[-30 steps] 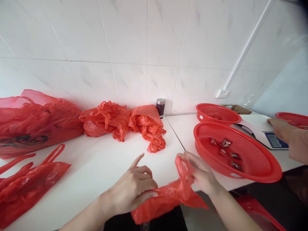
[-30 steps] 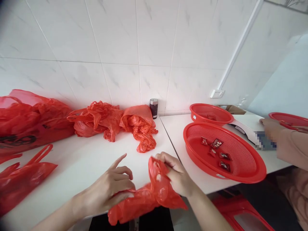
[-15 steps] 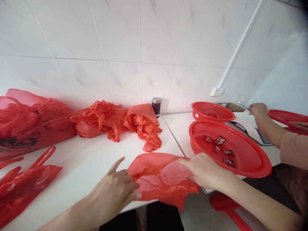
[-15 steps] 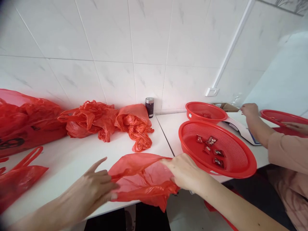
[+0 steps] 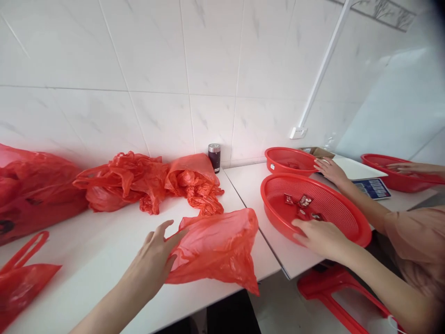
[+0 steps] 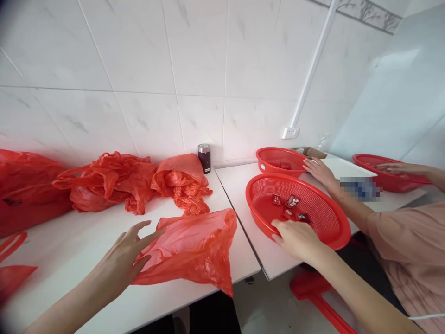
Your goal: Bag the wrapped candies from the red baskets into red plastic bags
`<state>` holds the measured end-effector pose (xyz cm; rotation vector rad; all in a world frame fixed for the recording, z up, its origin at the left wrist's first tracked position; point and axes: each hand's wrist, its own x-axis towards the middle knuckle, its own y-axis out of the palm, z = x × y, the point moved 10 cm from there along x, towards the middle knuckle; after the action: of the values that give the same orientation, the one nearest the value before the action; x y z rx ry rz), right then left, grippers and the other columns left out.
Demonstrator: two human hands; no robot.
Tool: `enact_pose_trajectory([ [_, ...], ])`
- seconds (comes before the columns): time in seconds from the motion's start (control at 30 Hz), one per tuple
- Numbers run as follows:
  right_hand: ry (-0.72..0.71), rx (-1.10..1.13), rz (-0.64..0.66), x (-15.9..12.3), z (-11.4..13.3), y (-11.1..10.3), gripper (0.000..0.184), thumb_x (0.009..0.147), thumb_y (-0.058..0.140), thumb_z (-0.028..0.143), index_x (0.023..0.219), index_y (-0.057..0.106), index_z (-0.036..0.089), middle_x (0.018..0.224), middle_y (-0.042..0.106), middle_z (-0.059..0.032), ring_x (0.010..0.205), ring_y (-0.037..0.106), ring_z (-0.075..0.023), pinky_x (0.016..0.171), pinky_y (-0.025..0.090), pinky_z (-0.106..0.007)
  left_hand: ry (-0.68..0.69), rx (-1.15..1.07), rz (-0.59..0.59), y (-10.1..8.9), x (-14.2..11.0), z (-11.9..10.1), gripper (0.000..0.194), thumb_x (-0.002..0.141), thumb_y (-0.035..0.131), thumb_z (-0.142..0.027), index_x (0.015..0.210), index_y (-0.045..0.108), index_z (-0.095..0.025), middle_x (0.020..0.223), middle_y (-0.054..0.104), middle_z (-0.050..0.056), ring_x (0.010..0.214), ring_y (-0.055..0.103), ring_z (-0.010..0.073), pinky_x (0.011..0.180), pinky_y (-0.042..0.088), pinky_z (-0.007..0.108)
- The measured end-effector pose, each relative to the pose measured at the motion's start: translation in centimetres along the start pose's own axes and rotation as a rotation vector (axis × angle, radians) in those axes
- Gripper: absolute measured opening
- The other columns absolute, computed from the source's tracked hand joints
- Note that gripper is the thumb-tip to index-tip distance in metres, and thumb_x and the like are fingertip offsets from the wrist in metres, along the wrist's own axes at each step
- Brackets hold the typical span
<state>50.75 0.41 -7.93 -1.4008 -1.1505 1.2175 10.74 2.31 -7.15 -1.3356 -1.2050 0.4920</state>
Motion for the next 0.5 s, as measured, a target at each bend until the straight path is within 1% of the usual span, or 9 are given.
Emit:
enact_pose_trajectory([
  [0.03,-0.019,-0.009,-0.001,0.3,0.6,-0.1,0.031,0.089,0.046,0.033,0.112,0.062,0.020,0.096,0.070,-0.0132,0.091,0.066,-0.0331,0.070,0.046,-0.039,-0.025,0.018,0.046,0.5,0.0,0.3,0.048,0.078,0.048,-0.019,0.121,0.064,-0.034,0.135,0.048,0.013,0.095,0.057,0.0305,0.077,0.050,0.044],
  [0.1,-0.051,0.011,-0.060,1.2,2.8,-1.2,0.033,0.092,0.041,0.035,0.114,0.060,0.020,0.099,0.070,-0.0130,0.093,0.066,-0.0317,0.072,0.046,-0.038,-0.083,0.022,0.164,1.5,-0.1,0.8,0.045,0.078,0.046,-0.018,0.115,0.068,-0.031,0.128,0.056,0.014,0.098,0.058,0.0314,0.081,0.048,0.045],
  [0.17,-0.078,0.087,-0.114,2.6,5.5,-2.5,0.037,0.092,0.041,0.042,0.114,0.060,0.019,0.101,0.069,-0.0135,0.095,0.065,-0.0315,0.075,0.046,-0.039,-0.182,-0.045,0.284,2.2,-0.5,1.3,0.041,0.080,0.043,-0.019,0.110,0.071,-0.029,0.111,0.065,0.012,0.092,0.061,0.0279,0.082,0.048,0.042],
  [0.2,-0.111,0.161,-0.135,3.5,6.9,-3.1,0.039,0.092,0.040,0.045,0.116,0.059,0.019,0.104,0.069,-0.0131,0.097,0.065,-0.0307,0.078,0.047,-0.039,-0.236,-0.095,0.318,2.2,-0.7,1.5,0.039,0.082,0.043,-0.022,0.107,0.072,-0.029,0.103,0.067,0.010,0.087,0.063,0.0256,0.080,0.049,0.039],
  [0.23,-0.165,0.259,-0.142,4.4,8.4,-3.6,0.041,0.093,0.040,0.047,0.119,0.057,0.020,0.107,0.068,-0.0122,0.100,0.064,-0.0292,0.081,0.047,-0.038,-0.281,-0.145,0.319,2.0,-0.9,1.6,0.037,0.083,0.043,-0.025,0.105,0.072,-0.030,0.098,0.067,0.008,0.083,0.064,0.0236,0.078,0.050,0.037],
  [0.3,-0.296,0.470,-0.111,6.4,10.6,-4.4,0.045,0.094,0.039,0.050,0.129,0.050,0.023,0.118,0.065,-0.0094,0.108,0.061,-0.0240,0.087,0.046,-0.033,-0.315,-0.219,0.215,0.6,-1.2,1.8,0.034,0.085,0.043,-0.033,0.105,0.071,-0.034,0.100,0.066,0.006,0.085,0.064,0.0226,0.075,0.051,0.034],
  [0.37,-0.355,0.578,-0.053,8.5,11.0,-4.6,0.048,0.096,0.035,0.050,0.138,0.040,0.027,0.130,0.058,-0.0067,0.116,0.056,-0.0187,0.093,0.044,-0.027,-0.279,-0.274,0.056,-1.2,-1.8,1.7,0.031,0.085,0.047,-0.039,0.106,0.069,-0.037,0.108,0.065,0.004,0.099,0.062,0.0249,0.077,0.052,0.033],
  [0.43,-0.296,0.550,-0.015,10.7,9.1,-4.0,0.053,0.096,0.035,0.051,0.142,0.034,0.026,0.141,0.047,-0.0077,0.126,0.047,-0.0194,0.098,0.040,-0.028,-0.248,-0.336,-0.058,-2.2,-2.9,1.7,0.029,0.084,0.052,-0.042,0.108,0.067,-0.040,0.118,0.063,0.000,0.115,0.056,0.0260,0.087,0.051,0.033],
  [0.5,-0.195,0.479,0.016,12.4,6.1,-2.8,0.061,0.093,0.041,0.053,0.144,0.033,0.021,0.149,0.035,-0.0129,0.134,0.036,-0.0259,0.102,0.036,-0.034,-0.254,-0.408,-0.114,-2.3,-4.1,1.9,0.032,0.084,0.055,-0.041,0.115,0.062,-0.042,0.128,0.059,-0.003,0.123,0.050,0.0257,0.100,0.044,0.036],
])
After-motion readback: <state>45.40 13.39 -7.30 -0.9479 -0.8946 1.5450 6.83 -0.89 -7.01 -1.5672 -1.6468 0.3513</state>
